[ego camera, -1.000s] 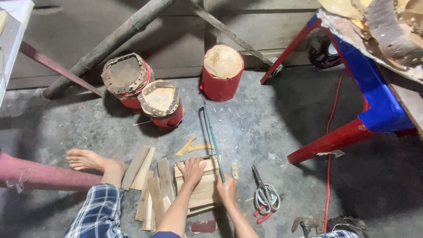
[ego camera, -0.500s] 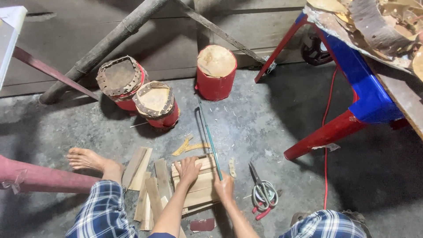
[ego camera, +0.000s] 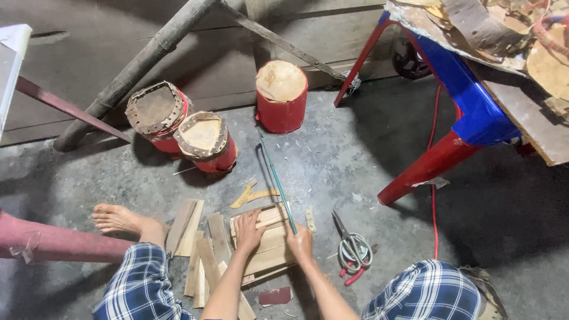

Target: A person is sitting on the floor and using a hand saw to cut through small wooden planks, using their feet to help stabilize the wood.

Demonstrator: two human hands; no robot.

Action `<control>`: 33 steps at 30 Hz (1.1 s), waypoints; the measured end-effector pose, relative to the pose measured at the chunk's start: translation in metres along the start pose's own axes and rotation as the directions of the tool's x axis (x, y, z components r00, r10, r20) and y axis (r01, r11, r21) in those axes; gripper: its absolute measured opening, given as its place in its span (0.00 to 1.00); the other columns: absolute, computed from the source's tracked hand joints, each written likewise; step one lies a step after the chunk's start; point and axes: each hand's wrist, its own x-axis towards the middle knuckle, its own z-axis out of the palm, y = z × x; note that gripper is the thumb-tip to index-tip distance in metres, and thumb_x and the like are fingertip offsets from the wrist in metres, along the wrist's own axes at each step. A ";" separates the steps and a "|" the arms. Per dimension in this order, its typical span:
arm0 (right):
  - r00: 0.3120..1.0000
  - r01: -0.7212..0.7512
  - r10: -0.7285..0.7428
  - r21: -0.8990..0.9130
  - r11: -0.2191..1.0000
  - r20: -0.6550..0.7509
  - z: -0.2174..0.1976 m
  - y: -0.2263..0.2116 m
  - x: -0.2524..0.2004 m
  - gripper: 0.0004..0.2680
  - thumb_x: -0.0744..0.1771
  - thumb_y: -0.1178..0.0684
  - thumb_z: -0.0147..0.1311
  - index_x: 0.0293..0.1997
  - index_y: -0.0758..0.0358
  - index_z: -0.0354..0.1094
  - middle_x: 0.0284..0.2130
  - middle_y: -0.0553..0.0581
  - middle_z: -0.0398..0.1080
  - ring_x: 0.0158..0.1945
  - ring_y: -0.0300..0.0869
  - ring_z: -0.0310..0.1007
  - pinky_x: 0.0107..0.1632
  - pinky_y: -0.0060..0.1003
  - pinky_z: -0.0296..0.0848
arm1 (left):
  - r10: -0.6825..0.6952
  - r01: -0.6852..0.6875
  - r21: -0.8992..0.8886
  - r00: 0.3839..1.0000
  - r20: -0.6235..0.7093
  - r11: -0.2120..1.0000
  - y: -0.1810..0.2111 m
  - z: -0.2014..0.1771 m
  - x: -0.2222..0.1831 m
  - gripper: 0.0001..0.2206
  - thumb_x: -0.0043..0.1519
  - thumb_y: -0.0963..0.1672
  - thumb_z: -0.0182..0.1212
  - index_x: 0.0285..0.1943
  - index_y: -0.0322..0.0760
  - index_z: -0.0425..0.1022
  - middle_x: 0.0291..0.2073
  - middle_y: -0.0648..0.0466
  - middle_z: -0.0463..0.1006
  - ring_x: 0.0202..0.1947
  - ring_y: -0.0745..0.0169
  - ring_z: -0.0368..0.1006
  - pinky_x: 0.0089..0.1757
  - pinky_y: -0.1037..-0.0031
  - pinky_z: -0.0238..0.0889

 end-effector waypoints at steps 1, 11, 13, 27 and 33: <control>1.000 0.000 0.000 0.001 1.000 -0.001 0.002 0.002 0.002 0.12 0.66 0.50 0.55 0.22 0.64 0.72 0.13 0.53 0.67 0.16 0.40 0.60 0.23 0.39 0.64 | 0.001 -0.001 0.001 1.000 0.000 1.000 0.000 -0.004 0.001 0.30 0.54 0.47 0.60 0.70 0.49 0.65 0.61 0.52 0.66 0.65 0.51 0.54 0.67 0.58 0.37; 0.984 -0.158 0.162 -0.066 0.985 0.069 0.016 0.016 0.006 0.12 0.66 0.44 0.56 0.25 0.58 0.74 0.17 0.64 0.72 0.28 0.59 0.78 0.31 0.47 0.72 | -0.137 0.112 0.131 0.970 0.202 0.985 -0.007 -0.010 0.005 0.30 0.62 0.48 0.64 0.74 0.65 0.57 0.65 0.60 0.62 0.73 0.58 0.46 0.63 0.31 0.26; 0.983 -0.165 0.170 -0.068 0.984 0.074 0.016 0.016 0.006 0.12 0.66 0.44 0.56 0.25 0.57 0.74 0.17 0.64 0.72 0.29 0.58 0.79 0.31 0.47 0.73 | -0.137 0.108 0.150 0.969 0.203 0.983 -0.009 -0.007 0.009 0.29 0.61 0.49 0.65 0.72 0.66 0.59 0.64 0.61 0.63 0.72 0.60 0.47 0.62 0.32 0.28; 0.979 -0.187 0.190 -0.038 0.982 0.075 0.022 0.021 0.006 0.12 0.66 0.44 0.55 0.26 0.58 0.75 0.19 0.65 0.72 0.29 0.60 0.78 0.32 0.48 0.73 | -0.181 0.123 0.232 0.952 0.248 0.965 0.003 -0.016 0.020 0.28 0.60 0.53 0.66 0.71 0.61 0.63 0.62 0.59 0.67 0.71 0.62 0.54 0.65 0.32 0.27; 0.984 -0.169 0.170 -0.029 0.985 0.050 0.013 0.000 -0.001 0.10 0.66 0.46 0.56 0.27 0.57 0.76 0.20 0.66 0.74 0.31 0.61 0.79 0.34 0.49 0.74 | -0.131 0.091 0.164 0.957 0.260 0.982 0.018 -0.020 0.022 0.23 0.68 0.55 0.53 0.69 0.50 0.66 0.58 0.52 0.70 0.66 0.57 0.61 0.66 0.47 0.41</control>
